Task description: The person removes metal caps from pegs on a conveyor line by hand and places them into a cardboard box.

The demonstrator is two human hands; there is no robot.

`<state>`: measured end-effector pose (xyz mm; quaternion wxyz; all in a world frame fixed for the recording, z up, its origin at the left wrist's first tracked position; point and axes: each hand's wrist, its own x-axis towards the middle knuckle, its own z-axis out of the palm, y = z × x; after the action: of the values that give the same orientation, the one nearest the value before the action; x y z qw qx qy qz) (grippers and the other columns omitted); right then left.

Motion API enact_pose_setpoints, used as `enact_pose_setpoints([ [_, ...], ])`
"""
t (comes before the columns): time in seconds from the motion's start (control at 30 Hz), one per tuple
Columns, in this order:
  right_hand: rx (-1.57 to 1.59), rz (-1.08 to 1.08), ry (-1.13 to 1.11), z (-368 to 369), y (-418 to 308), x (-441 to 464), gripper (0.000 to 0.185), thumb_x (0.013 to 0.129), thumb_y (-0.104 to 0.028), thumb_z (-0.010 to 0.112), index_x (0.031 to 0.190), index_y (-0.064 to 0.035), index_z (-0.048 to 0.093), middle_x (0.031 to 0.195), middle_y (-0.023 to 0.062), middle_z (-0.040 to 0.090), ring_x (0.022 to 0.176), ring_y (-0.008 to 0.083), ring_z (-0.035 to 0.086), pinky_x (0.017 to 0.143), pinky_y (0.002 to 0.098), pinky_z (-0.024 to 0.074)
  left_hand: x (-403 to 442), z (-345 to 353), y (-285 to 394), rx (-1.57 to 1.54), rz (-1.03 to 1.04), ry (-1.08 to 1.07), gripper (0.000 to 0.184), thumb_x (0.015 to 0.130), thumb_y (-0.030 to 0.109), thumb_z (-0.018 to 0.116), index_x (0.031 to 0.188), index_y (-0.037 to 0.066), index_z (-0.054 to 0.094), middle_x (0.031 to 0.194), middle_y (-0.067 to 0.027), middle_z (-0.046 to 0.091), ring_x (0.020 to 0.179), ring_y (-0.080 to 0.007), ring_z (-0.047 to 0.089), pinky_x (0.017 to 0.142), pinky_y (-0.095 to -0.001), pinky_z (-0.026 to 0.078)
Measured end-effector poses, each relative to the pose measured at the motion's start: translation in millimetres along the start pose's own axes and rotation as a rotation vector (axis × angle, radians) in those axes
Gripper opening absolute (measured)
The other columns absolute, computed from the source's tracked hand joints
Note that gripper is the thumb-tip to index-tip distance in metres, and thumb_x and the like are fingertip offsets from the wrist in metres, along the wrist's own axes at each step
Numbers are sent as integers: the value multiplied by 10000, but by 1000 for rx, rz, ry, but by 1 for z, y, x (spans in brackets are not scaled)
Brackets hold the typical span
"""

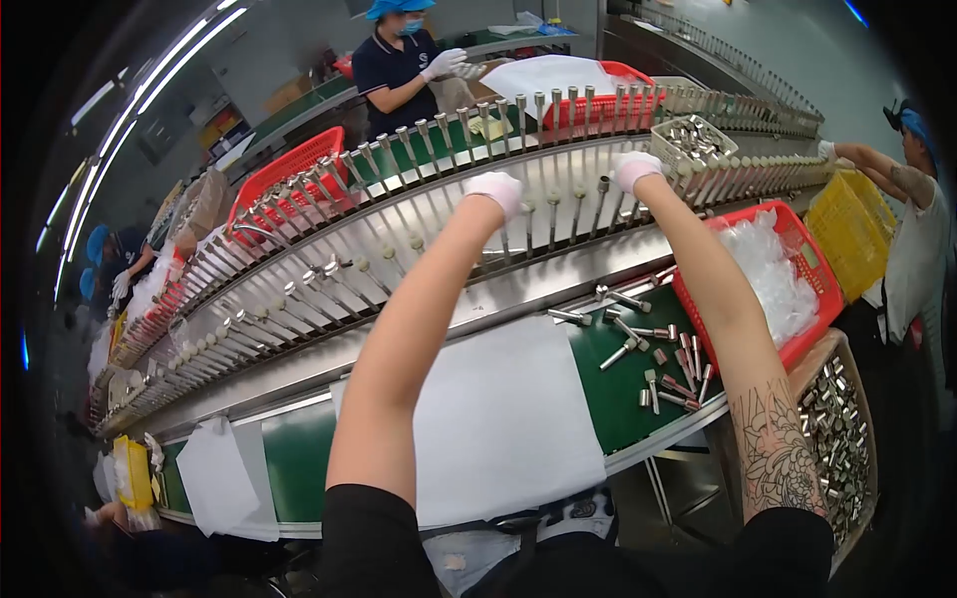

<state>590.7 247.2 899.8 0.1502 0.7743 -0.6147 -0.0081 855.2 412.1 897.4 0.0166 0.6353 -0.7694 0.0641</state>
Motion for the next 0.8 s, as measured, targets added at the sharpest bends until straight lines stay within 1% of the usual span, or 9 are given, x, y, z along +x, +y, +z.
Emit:
enact_pose_setpoints([
  [0.13, 55, 60, 223, 7, 15, -14, 357, 925, -370, 645, 1066, -80, 797, 1080, 178, 770, 1033, 373, 742, 915, 502, 576, 48, 19, 20, 77, -249, -160, 467, 884, 424, 760, 1281, 179, 754, 1310, -50, 735, 1196, -250, 706, 897, -423, 576],
  [0.23, -59, -70, 373, -23, 34, -24, 315, 934, -347, 615, 967, -88, 790, 989, 183, 769, 958, 369, 748, 891, 506, 580, 56, 4, 18, 9, -76, -16, 416, 829, 305, 818, 1187, 94, 783, 1241, -138, 747, 1142, -330, 717, 937, -434, 588],
  [0.33, -193, -235, 744, -139, 29, -107, 320, 972, -358, 596, 994, -70, 734, 965, 169, 753, 854, 360, 731, 813, 465, 584, -40, -109, 11, 81, 211, 126, 424, 904, 405, 711, 1069, 20, 779, 1002, -178, 772, 874, -310, 756, 845, -412, 601],
  [0.4, 544, -86, 497, -162, 25, -119, 304, 984, -290, 602, 1160, -49, 665, 1027, 143, 748, 739, 290, 713, 704, 387, 574, -95, -147, -10, -364, 148, 81, 426, 962, 369, 648, 1108, -24, 723, 908, -165, 752, 772, -274, 733, 779, -408, 592],
  [0.47, 762, -182, 378, -134, 9, -107, 319, 988, -246, 590, 1225, -37, 632, 1060, 129, 742, 704, 235, 688, 667, 344, 555, -122, -132, -48, -578, 94, 162, 363, 1003, 312, 590, 1142, -11, 683, 875, -146, 730, 715, -236, 702, 730, -399, 574],
  [0.53, 1006, -375, 207, -126, -34, -137, 346, 994, -168, 567, 1288, 11, 602, 1071, 97, 733, 661, 101, 619, 617, 273, 530, -155, -96, -98, -383, -19, 263, 317, 1018, 298, 567, 1147, 37, 691, 942, -161, 744, 809, -279, 729, 785, -414, 573],
  [0.63, 1043, -655, -101, -85, -105, -135, 250, 1000, -113, 560, 1194, -9, 678, 947, 45, 684, 697, 80, 613, 633, 265, 539, -197, -19, -175, -102, -193, 184, 321, 1030, 352, 566, 1156, 88, 698, 1048, -189, 748, 1018, -365, 719, 892, -469, 556],
  [0.73, 614, -667, 188, -85, -189, -147, 370, 1018, -392, 576, 1091, -55, 710, 1034, 208, 735, 1014, 402, 695, 901, 479, 544, -224, 1, -192, 27, -366, 53, 424, 1022, 464, 585, 1172, 84, 695, 1097, -198, 744, 1090, -390, 702, 932, -505, 539],
  [0.8, 340, -651, 201, -108, -244, -155, 385, 1008, -422, 598, 1104, -70, 722, 1024, 201, 748, 991, 380, 716, 882, 483, 559, -213, 14, -196, 47, -311, 14, 565, 964, 610, 612, 1146, 85, 714, 1084, -189, 750, 1051, -373, 714, 917, -488, 549],
])
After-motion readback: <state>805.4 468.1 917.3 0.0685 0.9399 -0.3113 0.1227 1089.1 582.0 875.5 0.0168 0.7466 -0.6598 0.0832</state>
